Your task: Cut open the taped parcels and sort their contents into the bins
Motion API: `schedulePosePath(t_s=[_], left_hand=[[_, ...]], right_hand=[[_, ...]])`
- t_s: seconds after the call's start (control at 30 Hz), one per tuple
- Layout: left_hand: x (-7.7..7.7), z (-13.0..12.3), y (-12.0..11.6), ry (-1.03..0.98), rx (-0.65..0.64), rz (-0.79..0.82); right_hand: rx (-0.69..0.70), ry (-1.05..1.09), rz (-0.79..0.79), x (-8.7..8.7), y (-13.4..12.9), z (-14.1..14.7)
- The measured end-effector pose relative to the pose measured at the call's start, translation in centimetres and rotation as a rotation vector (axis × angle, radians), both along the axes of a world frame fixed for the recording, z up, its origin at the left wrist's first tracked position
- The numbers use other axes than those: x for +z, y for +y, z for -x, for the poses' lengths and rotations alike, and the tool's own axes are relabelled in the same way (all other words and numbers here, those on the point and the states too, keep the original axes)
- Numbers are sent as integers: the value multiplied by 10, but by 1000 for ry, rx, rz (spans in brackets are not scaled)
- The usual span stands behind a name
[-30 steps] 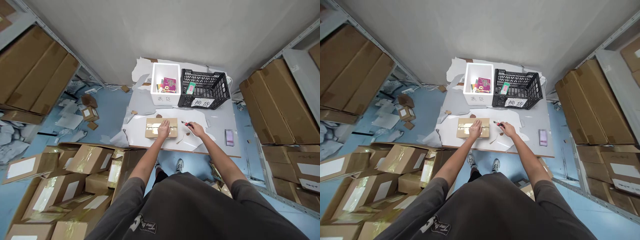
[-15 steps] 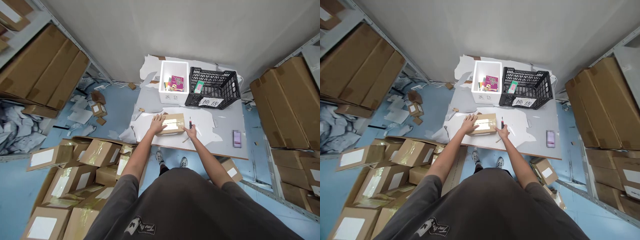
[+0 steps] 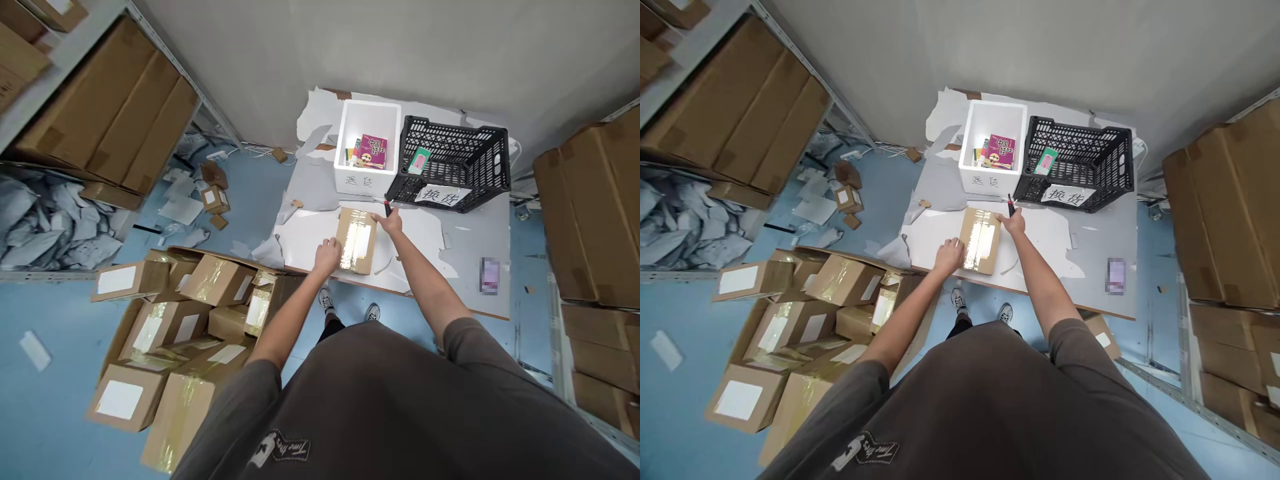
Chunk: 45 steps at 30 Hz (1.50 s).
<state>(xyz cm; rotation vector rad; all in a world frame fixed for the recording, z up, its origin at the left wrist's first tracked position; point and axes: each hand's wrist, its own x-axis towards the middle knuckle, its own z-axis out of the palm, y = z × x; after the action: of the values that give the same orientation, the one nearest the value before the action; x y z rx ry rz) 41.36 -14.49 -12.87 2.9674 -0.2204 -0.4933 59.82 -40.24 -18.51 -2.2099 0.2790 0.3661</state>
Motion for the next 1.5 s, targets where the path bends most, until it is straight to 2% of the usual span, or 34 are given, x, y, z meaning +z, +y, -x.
schedulePosePath(t_s=[0.07, 0.13, 0.2, 0.27, 0.37, 0.47, 0.6, 0.7, 0.8, 0.9, 1.0, 1.07, 1.17, 1.37, 1.5], left_hand=[[1, -16, 15, -40, -259, 36], [-2, -34, 25, -30, -541, 37], [-7, -49, 25, -15, -759, -9], [-11, -62, 20, 1, -895, -62], [-12, -75, 7, 48, -971, -77], [-8, -74, -4, 94, -858, 7], [-6, -50, -20, 53, -526, 139], [-8, -30, -33, 16, -351, 160], [-10, -18, -49, 16, -236, 158], [-10, -14, -69, 38, -136, 112], [-9, -11, -89, 72, -73, 45], [-10, -8, -96, 92, -41, 15], [-15, -5, -97, 89, -32, 4], [-24, -4, -88, 54, -70, 24], [-26, -2, -89, 48, -68, 32]], right_hand=[[-105, 19, 51, 2, -9, 32], [-97, 42, 16, -1, -12, 76], [-99, 119, 4, -8, -9, 119], [-137, 174, -13, -16, -3, 146], [-144, 177, 7, -20, 2, 147], [-56, 114, 95, -17, 4, 113], [48, 93, 186, -9, 9, 64], [115, 41, 185, 0, 8, 48], [111, -12, 63, 9, -13, 60], [163, 70, -157, 13, -50, 98], [256, 186, -304, 12, -81, 139], [306, 248, -351, 11, -92, 157], [340, 295, -306, 13, -96, 162], [445, 258, -188, 22, -94, 140], [474, 228, -121, 25, -93, 139]])
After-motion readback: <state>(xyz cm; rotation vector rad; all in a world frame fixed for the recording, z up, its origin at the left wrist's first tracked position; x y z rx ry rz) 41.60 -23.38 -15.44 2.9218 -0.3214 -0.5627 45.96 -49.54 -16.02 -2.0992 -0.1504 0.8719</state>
